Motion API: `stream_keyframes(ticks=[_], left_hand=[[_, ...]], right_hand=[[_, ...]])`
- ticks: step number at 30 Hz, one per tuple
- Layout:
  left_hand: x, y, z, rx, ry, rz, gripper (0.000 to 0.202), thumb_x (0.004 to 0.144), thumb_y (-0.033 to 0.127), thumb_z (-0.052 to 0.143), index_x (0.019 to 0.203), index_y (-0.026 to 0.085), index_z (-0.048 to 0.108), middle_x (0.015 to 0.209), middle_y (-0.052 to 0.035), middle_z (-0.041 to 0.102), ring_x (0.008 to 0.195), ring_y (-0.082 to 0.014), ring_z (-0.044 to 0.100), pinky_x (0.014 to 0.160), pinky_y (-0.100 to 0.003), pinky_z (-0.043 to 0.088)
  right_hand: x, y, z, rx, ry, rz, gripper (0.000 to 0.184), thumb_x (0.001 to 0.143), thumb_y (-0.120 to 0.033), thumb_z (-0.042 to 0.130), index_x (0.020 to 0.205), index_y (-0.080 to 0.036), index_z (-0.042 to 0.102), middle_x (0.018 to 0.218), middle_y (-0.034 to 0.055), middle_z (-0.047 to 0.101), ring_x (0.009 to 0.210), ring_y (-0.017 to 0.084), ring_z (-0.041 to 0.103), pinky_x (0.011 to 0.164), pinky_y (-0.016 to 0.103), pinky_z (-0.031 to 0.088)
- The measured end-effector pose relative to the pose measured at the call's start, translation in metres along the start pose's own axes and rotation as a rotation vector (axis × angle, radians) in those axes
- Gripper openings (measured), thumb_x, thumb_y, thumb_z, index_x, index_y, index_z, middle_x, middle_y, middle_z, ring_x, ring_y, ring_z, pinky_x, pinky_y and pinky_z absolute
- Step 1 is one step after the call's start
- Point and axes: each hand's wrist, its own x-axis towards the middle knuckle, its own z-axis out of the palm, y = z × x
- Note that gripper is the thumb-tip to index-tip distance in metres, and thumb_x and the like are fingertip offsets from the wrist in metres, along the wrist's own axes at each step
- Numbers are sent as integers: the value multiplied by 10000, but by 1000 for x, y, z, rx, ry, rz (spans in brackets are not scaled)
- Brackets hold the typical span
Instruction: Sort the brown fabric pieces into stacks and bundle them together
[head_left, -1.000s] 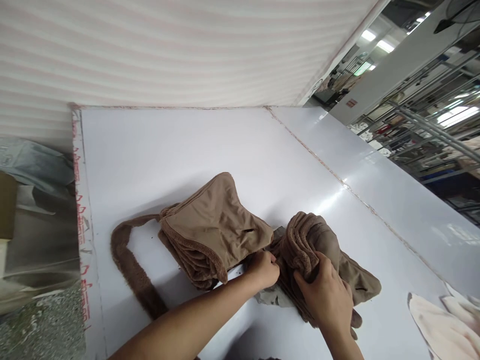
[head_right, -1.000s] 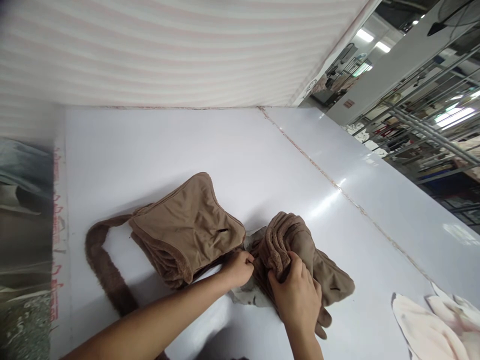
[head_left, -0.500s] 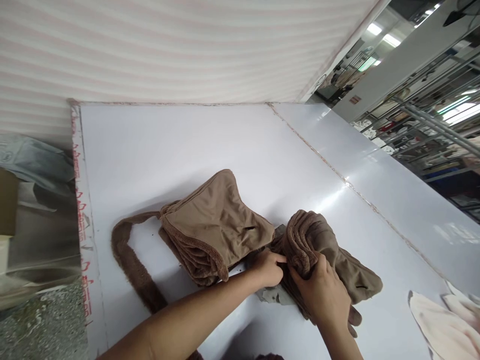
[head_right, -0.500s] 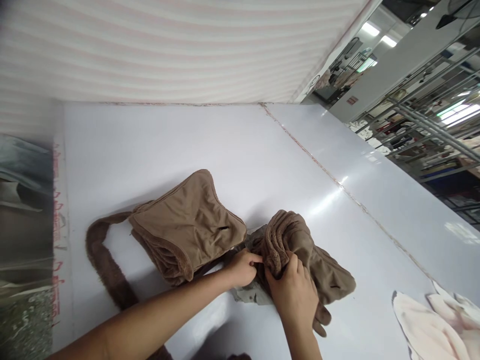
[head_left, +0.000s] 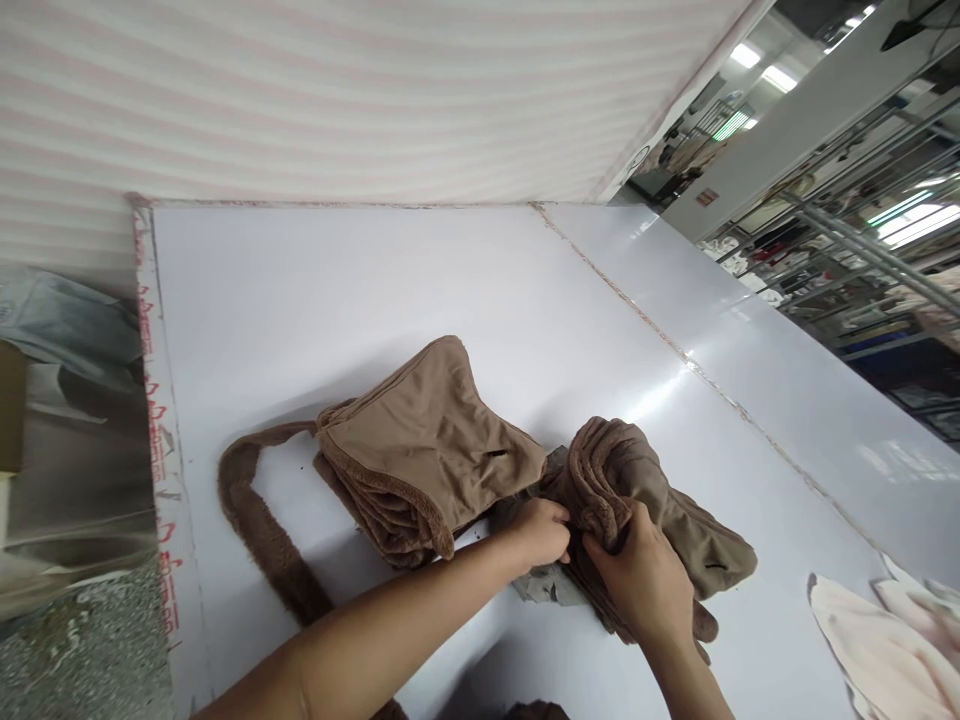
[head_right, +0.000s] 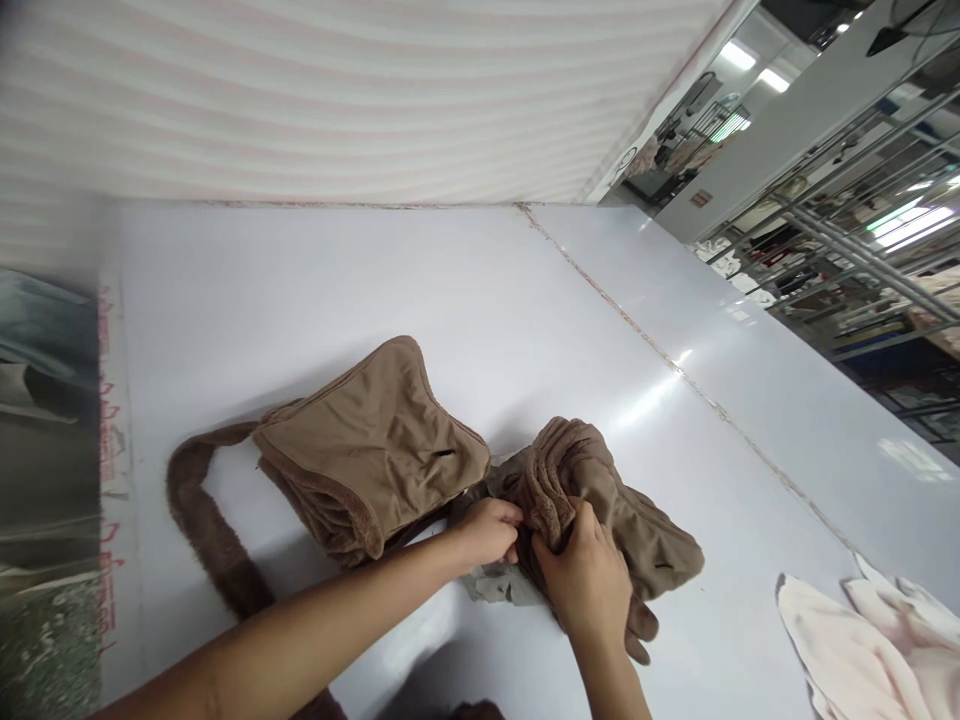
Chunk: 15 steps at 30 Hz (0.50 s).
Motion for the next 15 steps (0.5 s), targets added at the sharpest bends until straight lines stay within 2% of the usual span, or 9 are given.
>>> stream_keyframes(ticks=[2, 5, 9, 12, 15], left_hand=[[4, 1, 1, -71, -13, -72, 239, 895, 307, 494, 1033, 120, 552, 910, -44, 599, 728, -131, 592, 642, -295, 518], [7, 1, 1, -142, 9, -118, 268, 900, 307, 485, 1098, 128, 515, 926, -47, 589, 704, -121, 586, 601, -269, 518], [7, 0, 1, -155, 59, -88, 252, 890, 295, 505, 1077, 127, 525, 892, -37, 590, 674, -114, 579, 582, -260, 512], [7, -2, -3, -119, 190, -23, 241, 898, 279, 487, 1090, 137, 522, 955, -50, 589, 773, -142, 589, 676, -311, 516], [7, -5, -8, -45, 310, 7, 220, 891, 268, 494, 1061, 136, 542, 1058, -70, 569, 955, -190, 557, 830, -394, 470]], right_hand=[[-2, 4, -1, 8, -11, -22, 432, 734, -507, 520, 1046, -236, 395, 871, 33, 613, 819, 248, 612, 567, 302, 423], [-7, 6, 0, -21, 16, -38, 592, 678, -584, 563, 1097, -208, 382, 971, 77, 608, 891, 279, 596, 598, 323, 430], [-7, 1, 3, -69, 70, -42, 443, 771, -450, 512, 1096, -173, 395, 952, 104, 630, 925, 283, 594, 734, 364, 411], [-4, 0, 6, -74, 84, -56, 415, 764, -390, 522, 1094, -174, 391, 948, 95, 651, 926, 273, 602, 816, 384, 375], [-2, 4, 6, -62, 91, -41, 426, 742, -393, 530, 1082, -180, 388, 905, 82, 660, 890, 267, 614, 813, 382, 374]])
